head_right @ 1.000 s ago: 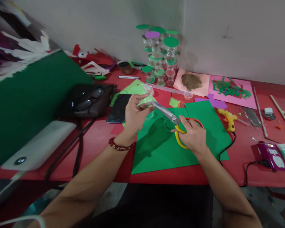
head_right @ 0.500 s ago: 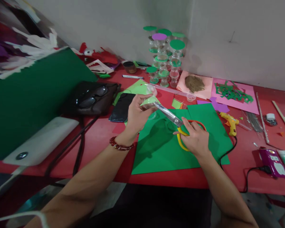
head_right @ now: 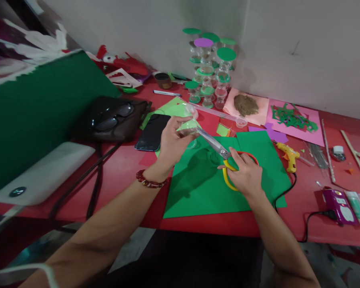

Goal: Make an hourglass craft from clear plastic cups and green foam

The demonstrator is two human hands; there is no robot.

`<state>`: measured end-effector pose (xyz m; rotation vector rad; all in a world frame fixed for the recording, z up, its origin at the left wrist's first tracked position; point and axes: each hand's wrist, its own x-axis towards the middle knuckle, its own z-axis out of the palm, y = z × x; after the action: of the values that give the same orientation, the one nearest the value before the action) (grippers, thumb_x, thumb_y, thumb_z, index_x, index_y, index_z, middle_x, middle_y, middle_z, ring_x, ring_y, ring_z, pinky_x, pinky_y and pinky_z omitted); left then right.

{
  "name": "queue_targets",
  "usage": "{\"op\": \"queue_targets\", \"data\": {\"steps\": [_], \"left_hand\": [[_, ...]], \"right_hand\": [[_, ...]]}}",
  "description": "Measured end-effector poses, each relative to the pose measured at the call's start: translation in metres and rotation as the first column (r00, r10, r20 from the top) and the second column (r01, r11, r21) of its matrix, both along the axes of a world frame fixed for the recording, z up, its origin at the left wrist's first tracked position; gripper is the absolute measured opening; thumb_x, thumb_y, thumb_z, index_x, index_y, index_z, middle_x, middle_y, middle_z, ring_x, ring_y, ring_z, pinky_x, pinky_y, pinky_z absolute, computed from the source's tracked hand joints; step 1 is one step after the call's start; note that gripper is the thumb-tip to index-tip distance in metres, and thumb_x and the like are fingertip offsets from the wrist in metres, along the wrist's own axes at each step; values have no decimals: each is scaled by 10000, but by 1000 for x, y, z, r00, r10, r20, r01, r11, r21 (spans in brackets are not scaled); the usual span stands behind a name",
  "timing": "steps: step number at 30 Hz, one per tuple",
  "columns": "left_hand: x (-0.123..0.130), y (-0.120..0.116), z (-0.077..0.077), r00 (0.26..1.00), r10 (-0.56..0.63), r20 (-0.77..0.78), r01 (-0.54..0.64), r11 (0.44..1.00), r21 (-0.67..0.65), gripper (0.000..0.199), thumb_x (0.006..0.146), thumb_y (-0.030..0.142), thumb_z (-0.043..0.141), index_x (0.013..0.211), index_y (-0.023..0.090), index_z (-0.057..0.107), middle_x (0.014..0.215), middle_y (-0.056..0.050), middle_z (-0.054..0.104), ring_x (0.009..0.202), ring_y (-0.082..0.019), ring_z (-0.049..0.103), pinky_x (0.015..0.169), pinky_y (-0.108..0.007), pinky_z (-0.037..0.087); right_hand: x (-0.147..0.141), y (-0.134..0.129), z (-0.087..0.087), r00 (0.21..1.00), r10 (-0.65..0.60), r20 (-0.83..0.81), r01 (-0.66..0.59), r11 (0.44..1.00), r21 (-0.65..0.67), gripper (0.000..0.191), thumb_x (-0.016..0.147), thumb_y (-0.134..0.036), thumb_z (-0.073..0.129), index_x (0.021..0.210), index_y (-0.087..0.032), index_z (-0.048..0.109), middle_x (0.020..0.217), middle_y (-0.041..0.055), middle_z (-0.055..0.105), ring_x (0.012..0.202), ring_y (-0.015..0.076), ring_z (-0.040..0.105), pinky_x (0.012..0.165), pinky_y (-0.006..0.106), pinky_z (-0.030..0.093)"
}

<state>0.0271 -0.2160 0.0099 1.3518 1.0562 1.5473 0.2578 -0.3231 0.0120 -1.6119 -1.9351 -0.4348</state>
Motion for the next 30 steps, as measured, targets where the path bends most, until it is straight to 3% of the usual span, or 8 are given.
{"op": "queue_targets", "data": {"steps": [14,19,24,27,30], "left_hand": [[3,-5,7,999,33,-24,-33,999,-3,399,700,69,791,1043,226,661,1212,-30,735,878,-128,744,703,-219,604],[2,-6,12,998,-60,31,62,995,-79,407,678,108,806,1043,206,655,1298,-59,718,883,-134,754,689,-215,591],[-5,-4,17,985,-170,42,173,978,-115,430,659,100,821,1052,196,675,1262,-68,710,836,-122,744,624,-200,552],[-13,-2,20,964,-253,84,263,954,-146,449,638,96,848,1048,188,688,1254,-68,704,815,-117,739,582,-186,516],[-20,1,24,927,-340,158,363,919,-153,487,634,90,872,1081,192,708,1216,-55,718,804,-109,727,647,-202,549]], "right_hand": [[-2,0,2,1000,-19,21,19,1000,-10,405,954,-458,710,1267,-217,798,927,65,812,759,175,712,605,271,417],[3,0,4,996,4,90,-10,998,63,386,967,-461,722,1254,-216,802,940,54,815,777,156,715,611,262,403],[13,1,7,986,51,159,-61,996,61,359,988,-420,700,1262,-208,793,867,27,800,743,135,695,626,263,402],[15,1,8,984,53,172,-64,996,62,345,996,-416,683,1245,-205,794,841,17,793,709,126,680,629,261,406],[14,1,9,986,59,153,-67,996,50,313,997,-378,677,1229,-202,792,845,16,800,731,126,695,655,251,426]]}}
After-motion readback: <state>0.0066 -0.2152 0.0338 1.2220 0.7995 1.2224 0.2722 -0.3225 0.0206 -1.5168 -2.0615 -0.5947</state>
